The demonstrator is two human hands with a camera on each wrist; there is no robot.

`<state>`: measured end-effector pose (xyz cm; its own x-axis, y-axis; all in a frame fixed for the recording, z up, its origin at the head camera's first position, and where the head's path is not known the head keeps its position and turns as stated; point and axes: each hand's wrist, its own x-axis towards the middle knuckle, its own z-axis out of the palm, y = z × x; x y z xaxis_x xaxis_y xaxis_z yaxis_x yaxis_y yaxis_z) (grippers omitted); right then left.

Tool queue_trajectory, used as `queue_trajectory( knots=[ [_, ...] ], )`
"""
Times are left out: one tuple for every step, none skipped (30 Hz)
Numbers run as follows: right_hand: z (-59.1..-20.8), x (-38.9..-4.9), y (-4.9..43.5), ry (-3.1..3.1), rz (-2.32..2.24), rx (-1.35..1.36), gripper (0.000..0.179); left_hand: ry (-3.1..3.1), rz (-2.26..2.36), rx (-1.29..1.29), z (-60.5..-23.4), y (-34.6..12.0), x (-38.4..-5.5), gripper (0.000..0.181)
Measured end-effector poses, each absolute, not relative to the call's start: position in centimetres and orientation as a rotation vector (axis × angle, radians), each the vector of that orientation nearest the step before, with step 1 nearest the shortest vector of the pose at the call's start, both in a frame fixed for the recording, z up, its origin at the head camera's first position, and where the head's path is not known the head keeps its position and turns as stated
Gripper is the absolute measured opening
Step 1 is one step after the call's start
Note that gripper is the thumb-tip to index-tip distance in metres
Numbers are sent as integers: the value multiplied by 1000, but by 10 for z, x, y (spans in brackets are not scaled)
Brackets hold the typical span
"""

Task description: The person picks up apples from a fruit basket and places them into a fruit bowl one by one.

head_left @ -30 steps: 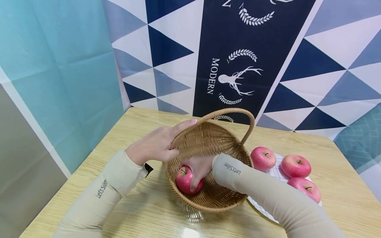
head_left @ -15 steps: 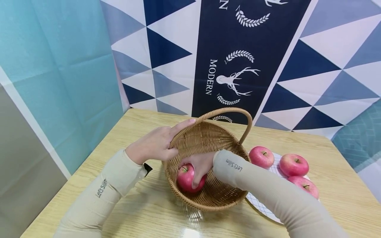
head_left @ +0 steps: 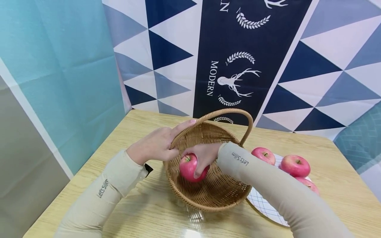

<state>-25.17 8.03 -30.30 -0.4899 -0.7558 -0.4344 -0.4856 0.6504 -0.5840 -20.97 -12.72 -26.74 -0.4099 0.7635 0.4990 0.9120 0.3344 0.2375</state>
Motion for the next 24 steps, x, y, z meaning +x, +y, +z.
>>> queue_trajectory(
  knots=[
    [-300,-252,82,2188,-509,-958,75,-2317,-707,-1491,-267,-127,-210,84],
    [-298,-252,84,2191,-511,-964,75,-2326,-711,-1484,-267,-127,-210,84],
    [-295,-252,85,2195,-514,-969,75,-2329,-713,-1481,-266,-127,-210,84],
    [-292,-253,87,2201,-514,-978,75,-2330,-717,-1479,-266,-127,-210,84],
    [-289,-253,89,2210,-510,-988,75,-2329,-720,-1478,-265,-127,-210,84],
    [-287,-252,90,2221,-508,-995,74,-2325,-717,-1478,-264,-127,-210,83],
    [-284,-252,92,2232,-507,-1003,74,-2320,-719,-1485,-264,-127,-211,83],
    [-281,-252,94,2247,-502,-1005,74,-2316,-723,-1492,-263,-127,-211,83],
    [-279,-252,95,2260,-503,-1004,73,-2316,-725,-1499,-263,-126,-211,82],
    [-276,-252,97,2276,-498,-1006,74,-2320,-726,-1499,-262,-126,-211,82],
    [-274,-251,98,2296,-490,-1013,74,-2328,-727,-1495,-262,-126,-211,83],
    [-271,-250,98,2320,-478,-1024,74,-2335,-729,-1490,-262,-126,-211,83],
    [-269,-250,99,2345,-466,-1034,74,-2344,-731,-1482,-262,-126,-211,83],
    [-267,-249,100,2370,-453,-1047,75,-2353,-733,-1472,-262,-126,-211,83],
    [-265,-249,101,2391,-448,-1059,75,-2363,-736,-1462,-262,-126,-210,84],
    [-263,-248,102,2411,-444,-1063,76,-2372,-735,-1450,-262,-126,-210,84],
    [-261,-247,103,2421,-449,-1064,76,-2381,-736,-1442,-263,-126,-210,84],
    [-259,-247,104,2425,-462,-1054,76,-2386,-737,-1439,-263,-126,-210,83],
    [-258,-246,106,2428,-474,-1043,77,-2391,-738,-1437,-263,-126,-210,83],
    [-256,-246,107,2431,-480,-1033,78,-2398,-739,-1436,-263,-126,-209,83],
    [-254,-245,109,2435,-483,-1018,79,-2403,-739,-1436,-263,-126,-209,83],
    [-252,-245,110,2442,-481,-1001,80,-2407,-736,-1437,-263,-125,-209,83],
    [-249,-244,111,2450,-473,-990,82,-2414,-739,-1439,-263,-125,-209,83],
    [-247,-244,112,2464,-455,-984,83,-2410,-740,-1443,-262,-125,-208,83]
  ],
)
